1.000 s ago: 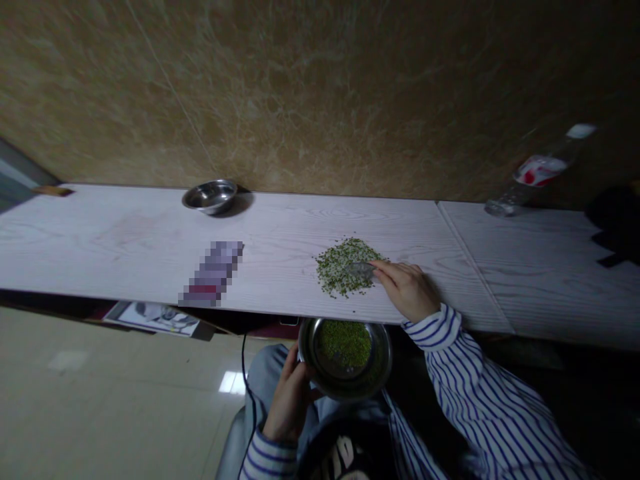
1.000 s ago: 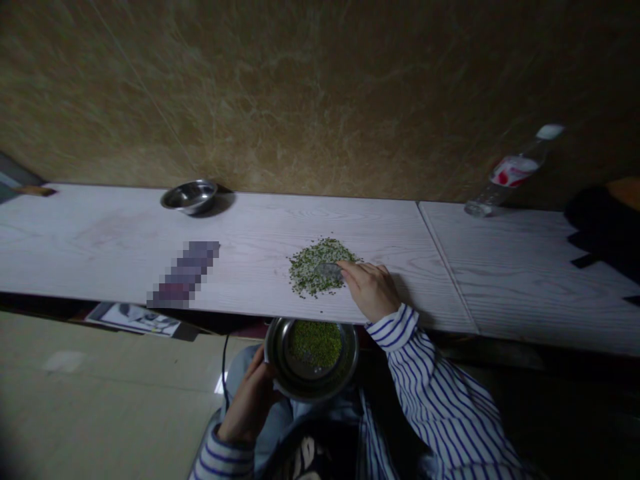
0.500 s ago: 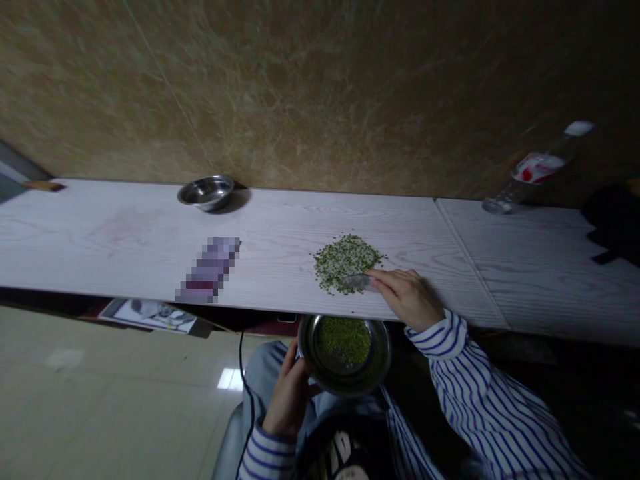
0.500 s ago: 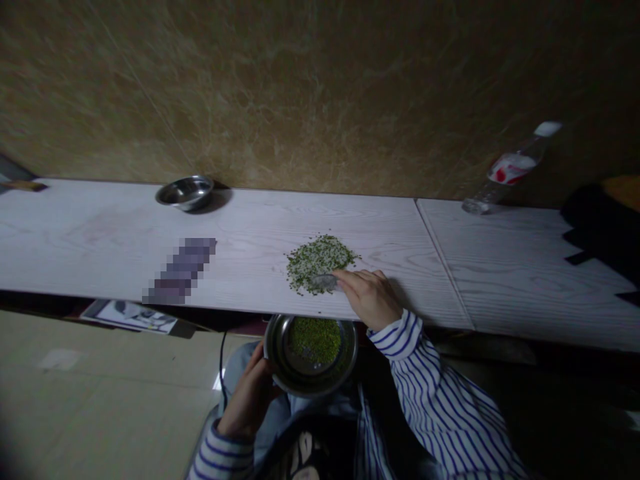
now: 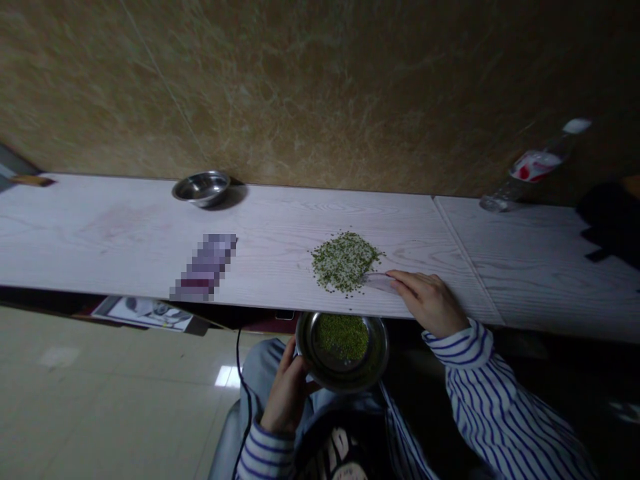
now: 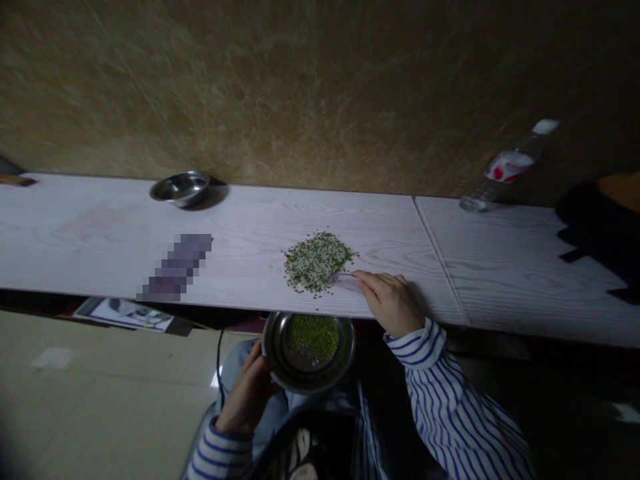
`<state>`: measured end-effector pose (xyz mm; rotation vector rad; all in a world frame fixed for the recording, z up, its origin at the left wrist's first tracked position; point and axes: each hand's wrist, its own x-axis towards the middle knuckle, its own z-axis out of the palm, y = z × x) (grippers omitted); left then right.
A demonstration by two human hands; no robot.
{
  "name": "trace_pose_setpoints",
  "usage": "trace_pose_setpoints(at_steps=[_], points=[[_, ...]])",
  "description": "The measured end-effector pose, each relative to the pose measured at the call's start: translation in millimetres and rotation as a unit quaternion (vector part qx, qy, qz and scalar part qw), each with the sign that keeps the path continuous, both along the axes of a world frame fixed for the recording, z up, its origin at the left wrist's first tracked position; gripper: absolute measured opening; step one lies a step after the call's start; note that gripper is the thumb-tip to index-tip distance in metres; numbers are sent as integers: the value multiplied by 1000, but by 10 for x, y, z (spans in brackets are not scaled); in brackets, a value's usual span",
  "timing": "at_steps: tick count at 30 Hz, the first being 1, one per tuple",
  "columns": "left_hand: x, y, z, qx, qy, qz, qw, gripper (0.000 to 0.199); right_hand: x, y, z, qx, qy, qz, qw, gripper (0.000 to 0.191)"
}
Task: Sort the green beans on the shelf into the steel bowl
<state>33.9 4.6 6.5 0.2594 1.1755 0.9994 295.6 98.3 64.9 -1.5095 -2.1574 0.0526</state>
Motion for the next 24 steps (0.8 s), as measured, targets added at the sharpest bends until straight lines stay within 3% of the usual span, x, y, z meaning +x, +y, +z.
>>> trace_pose_setpoints(at_steps=[24], points=[[13, -26, -48, 2, 12, 2, 1000, 65, -6, -107, 6, -7, -12, -5, 1000, 25]])
